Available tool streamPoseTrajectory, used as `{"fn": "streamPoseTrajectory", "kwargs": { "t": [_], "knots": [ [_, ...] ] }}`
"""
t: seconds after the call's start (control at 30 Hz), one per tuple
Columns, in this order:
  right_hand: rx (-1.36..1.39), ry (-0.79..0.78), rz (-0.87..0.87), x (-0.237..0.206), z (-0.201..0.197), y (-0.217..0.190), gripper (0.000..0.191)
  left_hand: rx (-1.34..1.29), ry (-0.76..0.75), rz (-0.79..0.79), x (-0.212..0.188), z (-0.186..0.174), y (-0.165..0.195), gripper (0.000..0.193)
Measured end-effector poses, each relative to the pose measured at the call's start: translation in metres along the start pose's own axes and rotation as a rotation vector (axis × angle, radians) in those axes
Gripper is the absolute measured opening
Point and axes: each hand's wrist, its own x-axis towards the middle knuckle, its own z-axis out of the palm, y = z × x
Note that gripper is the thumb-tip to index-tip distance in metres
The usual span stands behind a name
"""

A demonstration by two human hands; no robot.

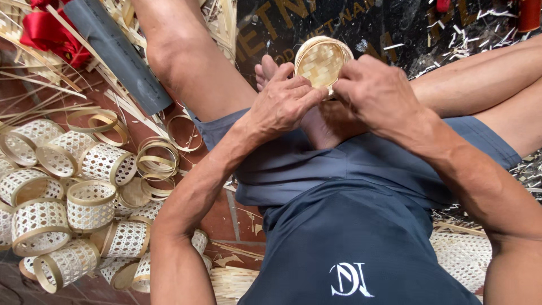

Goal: The person sits on the floor assembling woven bamboo baskets, fitting the woven basket body into bamboo rim rings and pressing the rims into place using a gray plastic pipe as a form. They use pliers to trim bamboo strips and fit the strips around the basket rims by hand.

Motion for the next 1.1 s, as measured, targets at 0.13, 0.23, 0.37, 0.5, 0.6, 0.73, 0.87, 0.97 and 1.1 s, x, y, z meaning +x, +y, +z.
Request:
{"fn": "streamPoseTrajectory", "kwargs": {
  "t": [0.13, 0.23, 0.37, 0.5, 0.6, 0.73, 0.87, 0.97, 1.1],
  "knots": [
    [0.125, -0.087, -0.025, 0.015, -0.005, 0.016, 0.023, -0.018, -0.009, 0.007, -0.002, -0.001, -0.003, 0.030],
    [0.197, -0.128, -0.058, 0.017, -0.006, 0.027, 0.014, -0.038, 0.018, 0.011, -0.002, -0.002, -0.004, 0.028],
    [0.273, -0.066, -0.143, 0.012, -0.004, 0.033, 0.013, -0.054, 0.016, -0.024, -0.002, -0.003, -0.003, 0.025],
    [0.270, 0.114, -0.192, 0.007, 0.006, 0.029, 0.014, -0.050, 0.003, -0.022, -0.002, -0.003, -0.003, 0.028],
    [0.257, 0.215, -0.209, 0.004, 0.014, 0.028, 0.017, -0.051, -0.018, -0.026, -0.002, -0.002, -0.005, 0.029],
    [0.287, 0.219, -0.210, 0.000, 0.020, 0.032, 0.020, -0.084, -0.017, -0.035, -0.003, -0.001, -0.006, 0.030],
    [0.319, 0.176, -0.221, 0.000, 0.016, 0.035, 0.021, -0.092, -0.056, -0.033, -0.003, -0.003, -0.006, 0.030],
    [0.436, 0.213, -0.200, 0.002, 0.003, 0.036, 0.023, -0.078, -0.069, -0.048, -0.001, -0.005, -0.007, 0.030],
    [0.340, 0.318, 0.024, 0.012, -0.015, 0.037, 0.029, -0.086, -0.079, -0.023, 0.001, -0.007, -0.008, 0.032]
  ]
}}
